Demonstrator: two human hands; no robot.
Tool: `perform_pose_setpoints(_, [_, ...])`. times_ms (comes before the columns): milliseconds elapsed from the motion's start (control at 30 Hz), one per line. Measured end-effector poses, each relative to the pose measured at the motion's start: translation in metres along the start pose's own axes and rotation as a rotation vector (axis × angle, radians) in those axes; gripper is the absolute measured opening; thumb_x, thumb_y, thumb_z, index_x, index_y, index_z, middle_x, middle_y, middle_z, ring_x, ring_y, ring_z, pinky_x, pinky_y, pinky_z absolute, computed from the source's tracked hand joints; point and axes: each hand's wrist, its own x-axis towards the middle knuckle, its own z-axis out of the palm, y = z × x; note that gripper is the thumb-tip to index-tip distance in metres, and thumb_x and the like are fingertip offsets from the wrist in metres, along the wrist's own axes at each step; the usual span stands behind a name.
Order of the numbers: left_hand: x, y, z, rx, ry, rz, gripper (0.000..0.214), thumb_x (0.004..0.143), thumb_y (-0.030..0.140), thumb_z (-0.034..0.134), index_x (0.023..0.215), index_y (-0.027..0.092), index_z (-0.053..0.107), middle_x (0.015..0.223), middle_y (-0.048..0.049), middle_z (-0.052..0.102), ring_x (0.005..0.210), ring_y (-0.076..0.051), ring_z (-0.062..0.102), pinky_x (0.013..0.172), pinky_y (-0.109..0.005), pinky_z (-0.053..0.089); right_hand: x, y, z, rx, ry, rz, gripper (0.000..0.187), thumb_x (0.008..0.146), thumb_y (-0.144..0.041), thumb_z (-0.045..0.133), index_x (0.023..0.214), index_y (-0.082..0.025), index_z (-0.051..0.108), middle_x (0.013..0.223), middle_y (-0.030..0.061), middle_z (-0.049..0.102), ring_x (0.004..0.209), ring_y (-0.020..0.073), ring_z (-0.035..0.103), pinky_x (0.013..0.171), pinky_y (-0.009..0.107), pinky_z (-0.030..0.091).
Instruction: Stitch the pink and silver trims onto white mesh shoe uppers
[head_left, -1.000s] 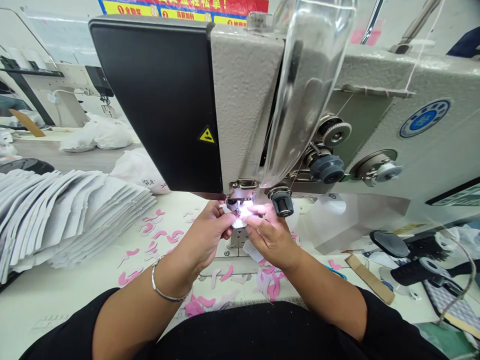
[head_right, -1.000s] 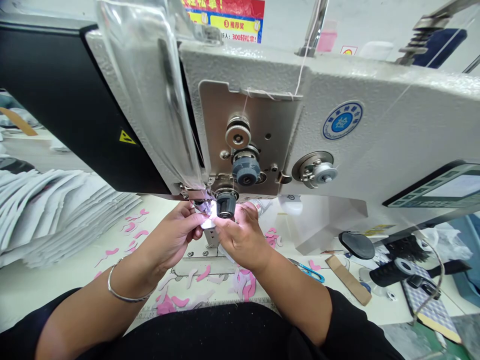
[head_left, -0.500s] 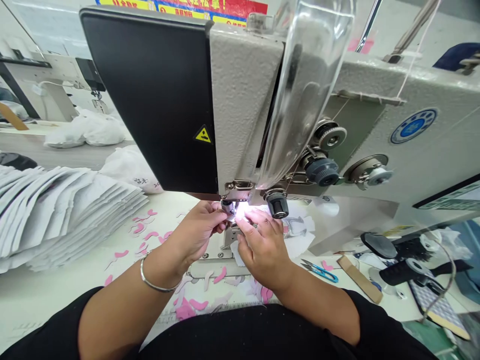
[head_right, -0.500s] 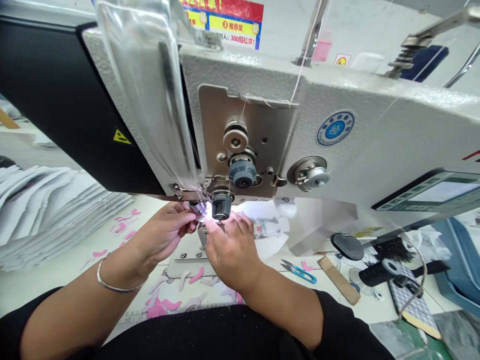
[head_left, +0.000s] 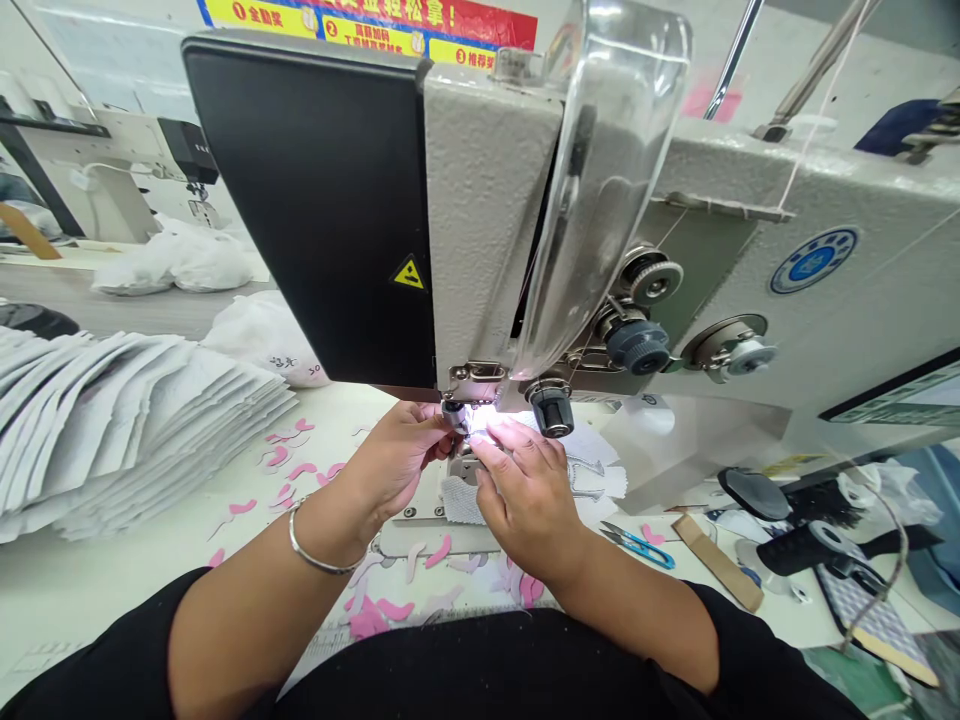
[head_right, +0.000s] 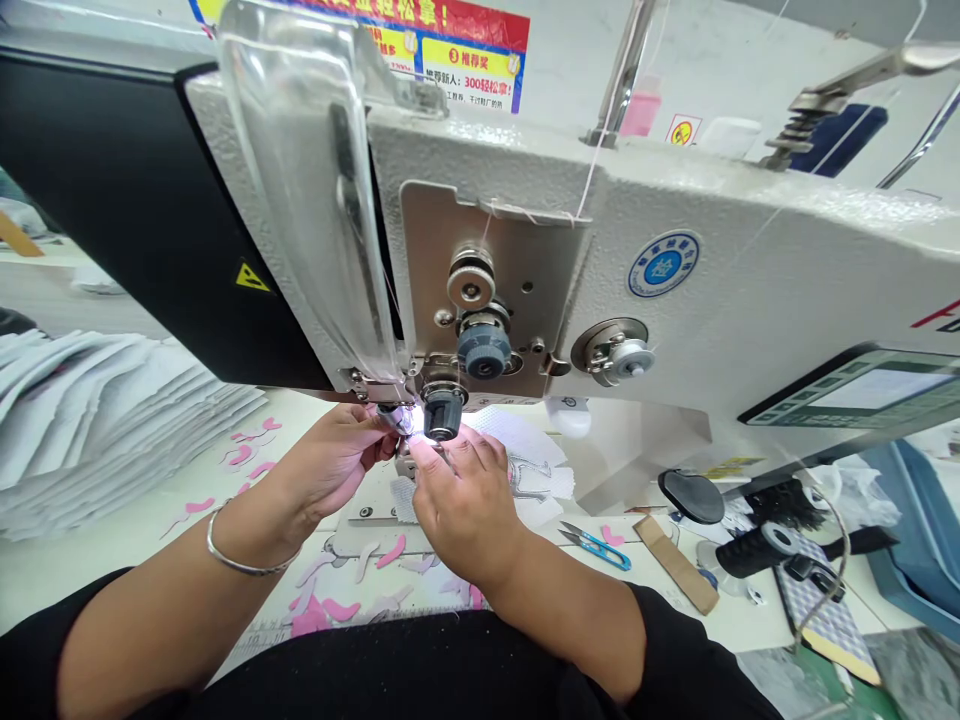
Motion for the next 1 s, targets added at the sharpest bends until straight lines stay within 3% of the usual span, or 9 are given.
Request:
perform_pose_setpoints(200, [-0.005, 0.001, 0.002, 0.028, 0.013, 0.014, 0.02, 0.07, 0.018, 0.072, 0.059, 0.017, 0.056, 0.055, 0.0026, 0.05, 0.055, -0.01, 0.045, 0.056, -0.024, 0.034, 0.0, 0.002, 0.001, 0.001, -0.01, 0.0, 0.036, 0.09, -0.021, 0.057, 0.126, -0.025, 0.059, 0.119, 0.0086, 0.065, 0.122, 0.0262, 0.055, 0.102, 0.044, 0.043])
perform_pose_setpoints(333, [-0.014, -0.001, -0.004, 0.029, 0.105, 0.025, 0.017, 0.074, 0.026, 0.072, 0.075, 0.02, 0.056, 0.069, 0.0026, 0.057, 0.063, -0.011, 0.05, 0.062, -0.025, 0.039, 0.001, 0.004, 0.0, -0.01, -0.004, -0.012, 0.034, 0.09, -0.02, 0.056, 0.124, -0.024, 0.06, 0.119, 0.0085, 0.066, 0.121, 0.0261, 0.056, 0.101, 0.043, 0.043])
perform_pose_setpoints(433, [-0.023, -0.012, -0.015, 0.241, 0.13, 0.014, 0.02, 0.077, 0.033, 0.07, 0.089, 0.022, 0.059, 0.084, 0.0015, 0.06, 0.077, -0.014, 0.054, 0.072, -0.027, 0.041, 0.002, 0.005, 0.0, 0.005, -0.01, -0.009, 0.031, 0.091, -0.02, 0.055, 0.121, -0.022, 0.06, 0.12, 0.0089, 0.067, 0.122, 0.0256, 0.056, 0.101, 0.043, 0.043])
perform_pose_setpoints(500, [-0.029, -0.024, -0.024, 0.443, 0.082, -0.054, 0.022, 0.077, 0.035, 0.071, 0.091, 0.022, 0.061, 0.085, 0.0011, 0.06, 0.079, -0.016, 0.053, 0.072, -0.028, 0.041, 0.003, 0.006, -0.001, 0.025, -0.015, 0.001, 0.028, 0.092, -0.021, 0.054, 0.119, -0.02, 0.059, 0.119, 0.0096, 0.067, 0.122, 0.0256, 0.055, 0.102, 0.043, 0.043])
perform_pose_setpoints(633, [-0.041, -0.043, -0.034, 0.653, -0.095, -0.172, 0.025, 0.077, 0.042, 0.069, 0.074, 0.02, 0.059, 0.068, 0.0032, 0.053, 0.065, -0.015, 0.048, 0.061, -0.026, 0.034, 0.005, 0.008, 0.0, 0.056, -0.012, 0.014, 0.024, 0.092, -0.019, 0.053, 0.116, -0.019, 0.058, 0.116, 0.0104, 0.068, 0.122, 0.0256, 0.056, 0.103, 0.045, 0.043])
perform_pose_setpoints(700, [-0.045, -0.046, -0.034, 0.632, -0.123, -0.154, 0.028, 0.08, 0.044, 0.067, 0.07, 0.02, 0.057, 0.065, 0.0027, 0.055, 0.063, -0.015, 0.048, 0.059, -0.026, 0.033, 0.007, 0.011, 0.0, 0.069, -0.021, 0.017, 0.023, 0.092, -0.019, 0.053, 0.115, -0.02, 0.058, 0.114, 0.0096, 0.069, 0.121, 0.025, 0.057, 0.103, 0.045, 0.043])
perform_pose_setpoints(867, [-0.05, -0.03, -0.026, 0.316, -0.145, -0.119, 0.026, 0.083, 0.044, 0.067, 0.078, 0.019, 0.06, 0.063, 0.0019, 0.058, 0.061, -0.012, 0.053, 0.062, -0.024, 0.041, 0.015, 0.019, -0.008, 0.09, -0.062, -0.007, 0.024, 0.094, -0.022, 0.052, 0.117, -0.021, 0.057, 0.11, 0.0086, 0.07, 0.118, 0.0258, 0.059, 0.103, 0.047, 0.045])
perform_pose_setpoints(1000, [-0.046, -0.009, -0.016, 0.201, -0.136, -0.125, 0.024, 0.082, 0.039, 0.07, 0.078, 0.017, 0.06, 0.061, 0.0019, 0.056, 0.054, -0.009, 0.05, 0.055, -0.021, 0.041, 0.012, 0.02, -0.024, 0.127, 0.084, -0.076, 0.03, 0.091, -0.016, 0.053, 0.119, -0.024, 0.058, 0.113, 0.0069, 0.069, 0.117, 0.0249, 0.061, 0.104, 0.049, 0.044])
